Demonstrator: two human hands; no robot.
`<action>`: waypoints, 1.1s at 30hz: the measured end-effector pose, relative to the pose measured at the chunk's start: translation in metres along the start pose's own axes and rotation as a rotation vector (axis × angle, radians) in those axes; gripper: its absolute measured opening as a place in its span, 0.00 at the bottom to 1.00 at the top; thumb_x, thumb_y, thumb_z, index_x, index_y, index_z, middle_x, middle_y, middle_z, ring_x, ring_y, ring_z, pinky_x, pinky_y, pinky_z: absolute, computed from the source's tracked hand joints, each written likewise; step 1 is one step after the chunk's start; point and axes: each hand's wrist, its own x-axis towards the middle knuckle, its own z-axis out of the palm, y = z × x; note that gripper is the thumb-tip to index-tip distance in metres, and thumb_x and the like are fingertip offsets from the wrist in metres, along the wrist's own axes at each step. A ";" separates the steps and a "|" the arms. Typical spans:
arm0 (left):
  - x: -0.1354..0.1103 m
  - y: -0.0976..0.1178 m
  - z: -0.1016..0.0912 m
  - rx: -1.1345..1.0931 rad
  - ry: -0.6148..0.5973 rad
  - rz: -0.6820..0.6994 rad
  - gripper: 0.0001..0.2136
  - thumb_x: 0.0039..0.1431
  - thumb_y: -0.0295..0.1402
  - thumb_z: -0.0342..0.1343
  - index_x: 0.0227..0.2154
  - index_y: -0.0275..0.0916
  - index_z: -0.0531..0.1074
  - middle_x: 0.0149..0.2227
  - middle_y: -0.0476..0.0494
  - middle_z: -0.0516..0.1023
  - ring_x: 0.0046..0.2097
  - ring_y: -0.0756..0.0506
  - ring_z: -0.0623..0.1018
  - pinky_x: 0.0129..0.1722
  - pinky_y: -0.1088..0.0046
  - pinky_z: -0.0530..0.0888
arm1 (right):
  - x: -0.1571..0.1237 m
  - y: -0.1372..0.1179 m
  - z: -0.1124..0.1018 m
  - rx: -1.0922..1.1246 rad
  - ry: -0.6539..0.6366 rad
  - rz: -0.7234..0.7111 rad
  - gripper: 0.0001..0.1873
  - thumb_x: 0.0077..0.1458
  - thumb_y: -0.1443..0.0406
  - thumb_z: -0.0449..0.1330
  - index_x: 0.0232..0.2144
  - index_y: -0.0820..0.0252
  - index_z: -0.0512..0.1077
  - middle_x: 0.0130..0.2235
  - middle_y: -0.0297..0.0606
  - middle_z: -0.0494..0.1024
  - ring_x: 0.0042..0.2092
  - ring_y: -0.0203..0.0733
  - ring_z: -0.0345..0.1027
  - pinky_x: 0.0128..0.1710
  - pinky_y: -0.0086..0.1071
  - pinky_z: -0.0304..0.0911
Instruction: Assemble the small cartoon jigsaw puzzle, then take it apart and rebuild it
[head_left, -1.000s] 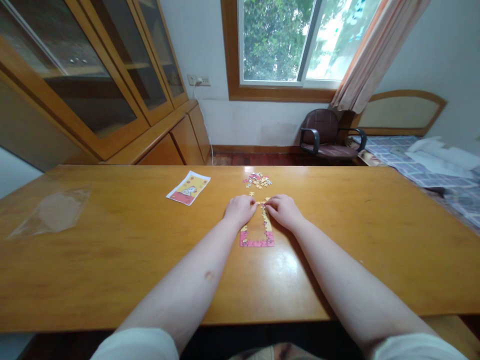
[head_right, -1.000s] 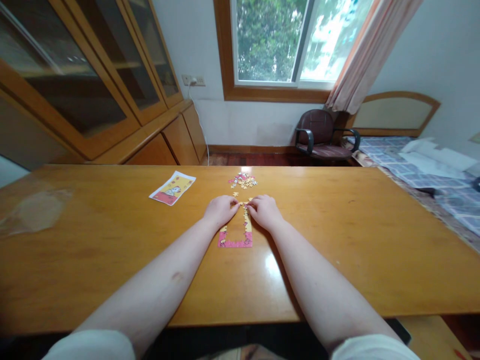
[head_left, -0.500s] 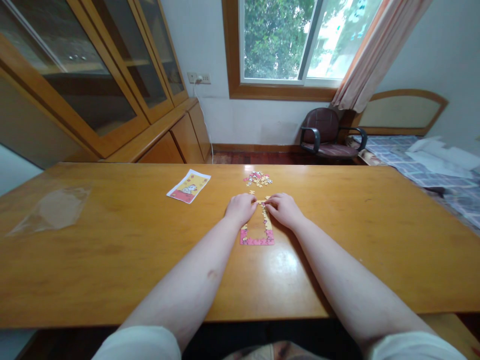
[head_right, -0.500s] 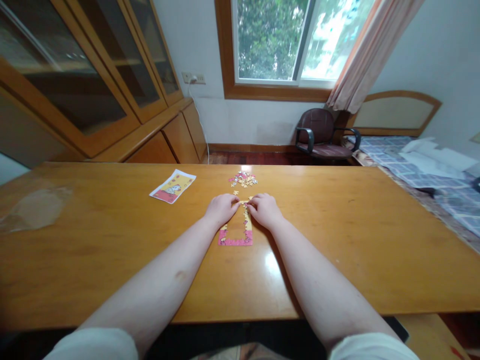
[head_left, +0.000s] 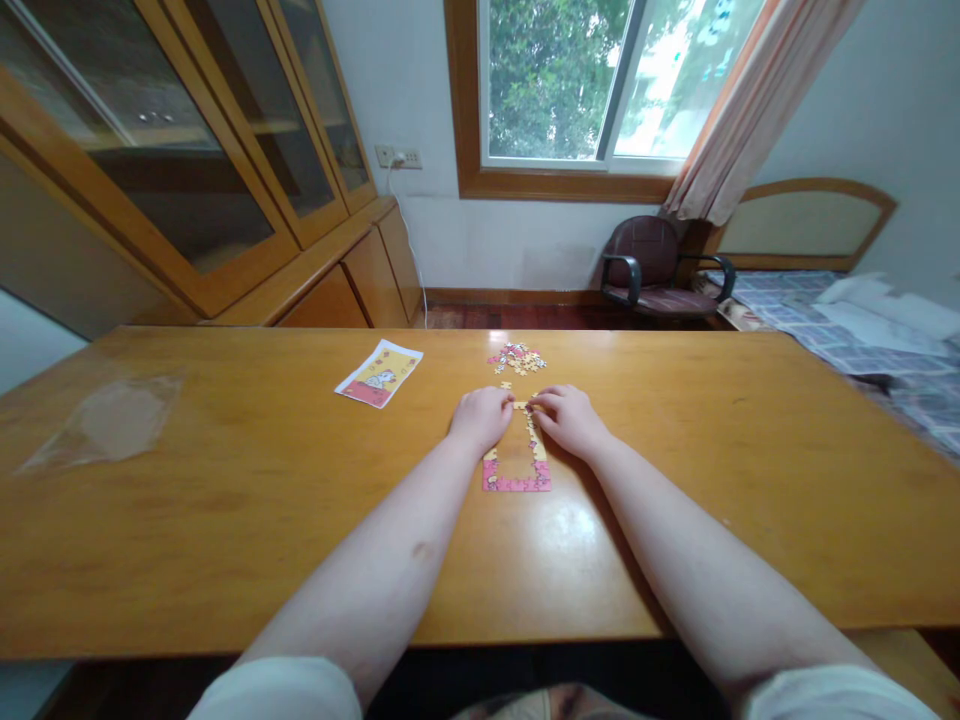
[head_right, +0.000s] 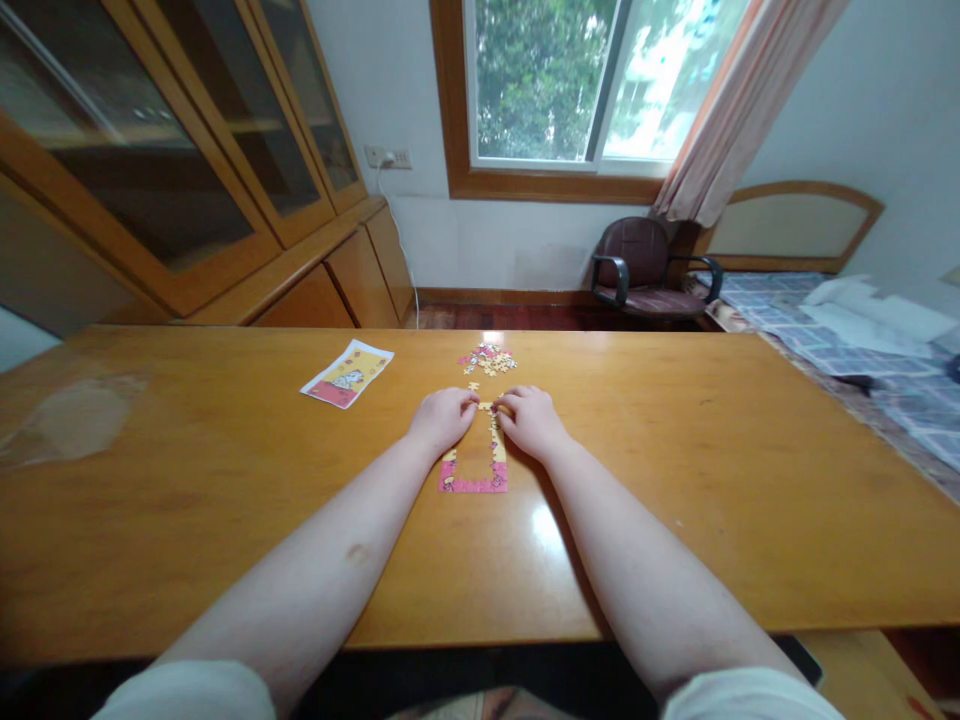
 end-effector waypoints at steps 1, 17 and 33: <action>0.000 0.000 0.000 0.007 -0.007 0.006 0.13 0.61 0.32 0.47 0.41 0.45 0.76 0.43 0.46 0.80 0.45 0.44 0.77 0.47 0.70 0.71 | 0.000 0.000 0.000 -0.003 0.000 -0.007 0.12 0.58 0.61 0.56 0.41 0.54 0.77 0.45 0.40 0.76 0.47 0.44 0.65 0.50 0.37 0.56; -0.002 0.000 0.001 0.008 -0.023 0.087 0.14 0.60 0.32 0.47 0.42 0.47 0.77 0.42 0.47 0.80 0.45 0.44 0.77 0.47 0.69 0.71 | -0.001 -0.001 0.004 -0.045 -0.039 0.003 0.14 0.58 0.59 0.56 0.44 0.53 0.76 0.51 0.40 0.73 0.51 0.46 0.60 0.53 0.41 0.53; -0.004 0.002 -0.002 -0.002 -0.031 0.077 0.15 0.60 0.31 0.47 0.44 0.47 0.76 0.44 0.46 0.79 0.45 0.45 0.77 0.47 0.69 0.71 | -0.001 0.000 0.004 -0.047 -0.020 0.023 0.14 0.58 0.58 0.56 0.45 0.51 0.76 0.53 0.40 0.71 0.54 0.49 0.59 0.54 0.44 0.52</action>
